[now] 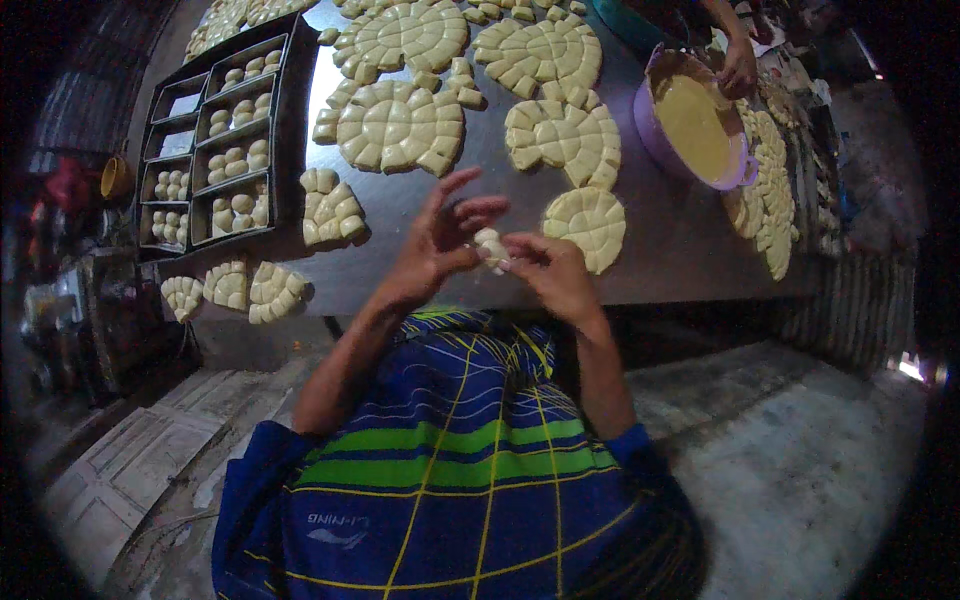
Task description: The person prepares pieces of dough by adding a dark filling from a bowl, rolling them into spheres by hand, and arranging them into metal baking tins.
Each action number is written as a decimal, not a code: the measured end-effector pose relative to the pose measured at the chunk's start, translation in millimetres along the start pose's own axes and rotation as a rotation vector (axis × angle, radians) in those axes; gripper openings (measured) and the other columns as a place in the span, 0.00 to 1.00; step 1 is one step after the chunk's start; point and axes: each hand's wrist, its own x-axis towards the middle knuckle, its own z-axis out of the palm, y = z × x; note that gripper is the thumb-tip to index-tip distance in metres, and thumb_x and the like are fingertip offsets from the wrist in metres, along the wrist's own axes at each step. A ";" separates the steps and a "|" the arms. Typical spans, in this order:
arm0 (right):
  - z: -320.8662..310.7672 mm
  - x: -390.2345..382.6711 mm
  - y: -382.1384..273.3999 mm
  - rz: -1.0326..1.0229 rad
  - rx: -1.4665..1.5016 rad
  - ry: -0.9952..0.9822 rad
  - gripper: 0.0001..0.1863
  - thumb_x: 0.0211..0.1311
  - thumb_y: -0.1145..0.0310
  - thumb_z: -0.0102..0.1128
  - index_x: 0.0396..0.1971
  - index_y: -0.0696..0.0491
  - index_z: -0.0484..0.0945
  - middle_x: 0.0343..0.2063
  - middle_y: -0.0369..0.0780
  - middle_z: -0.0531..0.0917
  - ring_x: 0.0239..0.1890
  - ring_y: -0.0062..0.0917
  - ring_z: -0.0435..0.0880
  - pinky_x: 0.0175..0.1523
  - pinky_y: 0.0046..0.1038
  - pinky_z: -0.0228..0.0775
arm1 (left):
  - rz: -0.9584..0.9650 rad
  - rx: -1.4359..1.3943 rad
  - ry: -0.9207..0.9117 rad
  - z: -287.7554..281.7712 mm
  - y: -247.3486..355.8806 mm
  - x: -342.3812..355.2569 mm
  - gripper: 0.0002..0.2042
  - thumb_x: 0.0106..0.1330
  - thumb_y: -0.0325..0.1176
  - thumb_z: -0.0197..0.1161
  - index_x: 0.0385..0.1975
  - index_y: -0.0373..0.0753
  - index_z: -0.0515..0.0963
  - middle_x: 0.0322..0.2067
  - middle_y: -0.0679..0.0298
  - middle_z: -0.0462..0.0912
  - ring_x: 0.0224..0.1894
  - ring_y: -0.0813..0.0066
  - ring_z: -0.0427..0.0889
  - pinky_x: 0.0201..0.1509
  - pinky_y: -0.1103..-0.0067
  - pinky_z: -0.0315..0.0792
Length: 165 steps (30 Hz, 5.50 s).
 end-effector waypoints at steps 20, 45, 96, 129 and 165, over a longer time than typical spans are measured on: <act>48.3 10.1 69.4 -0.604 -1.002 0.225 0.13 0.56 0.72 0.62 0.42 0.54 0.79 0.39 0.40 0.81 0.42 0.35 0.81 0.47 0.36 0.74 | 0.095 0.157 0.650 -112.4 1.2 -46.1 0.15 0.64 0.26 0.62 0.50 0.32 0.74 0.43 0.60 0.81 0.46 0.72 0.80 0.51 0.77 0.74; -8.1 271.1 26.9 -0.669 -0.810 0.419 0.18 0.54 0.74 0.62 0.46 0.60 0.78 0.35 0.45 0.81 0.43 0.46 0.80 0.51 0.38 0.74 | 0.084 0.061 0.737 -77.2 -5.8 -60.1 0.13 0.64 0.27 0.63 0.48 0.34 0.75 0.44 0.60 0.80 0.47 0.71 0.79 0.53 0.76 0.74; -384.4 106.0 31.3 -0.177 -0.768 -0.114 0.17 0.55 0.76 0.67 0.46 0.57 0.83 0.36 0.40 0.88 0.39 0.18 0.83 0.45 0.26 0.76 | 0.126 0.472 0.603 23.4 -45.7 22.5 0.10 0.69 0.32 0.59 0.43 0.33 0.77 0.41 0.62 0.81 0.47 0.72 0.79 0.56 0.75 0.71; -243.9 58.5 -9.3 -0.249 0.722 -0.220 0.34 0.62 0.77 0.62 0.67 0.51 0.60 0.52 0.40 0.79 0.50 0.26 0.81 0.54 0.29 0.78 | -0.366 -0.072 0.279 103.0 -51.8 87.0 0.23 0.73 0.47 0.53 0.58 0.35 0.70 0.52 0.57 0.78 0.53 0.66 0.78 0.58 0.70 0.71; -71.6 19.6 -77.3 -0.609 -0.493 0.131 0.15 0.52 0.72 0.69 0.42 0.52 0.82 0.35 0.40 0.83 0.35 0.34 0.84 0.37 0.32 0.77 | -0.138 0.383 -0.099 25.9 33.8 32.4 0.13 0.69 0.32 0.60 0.49 0.34 0.76 0.36 0.61 0.83 0.37 0.78 0.81 0.41 0.79 0.77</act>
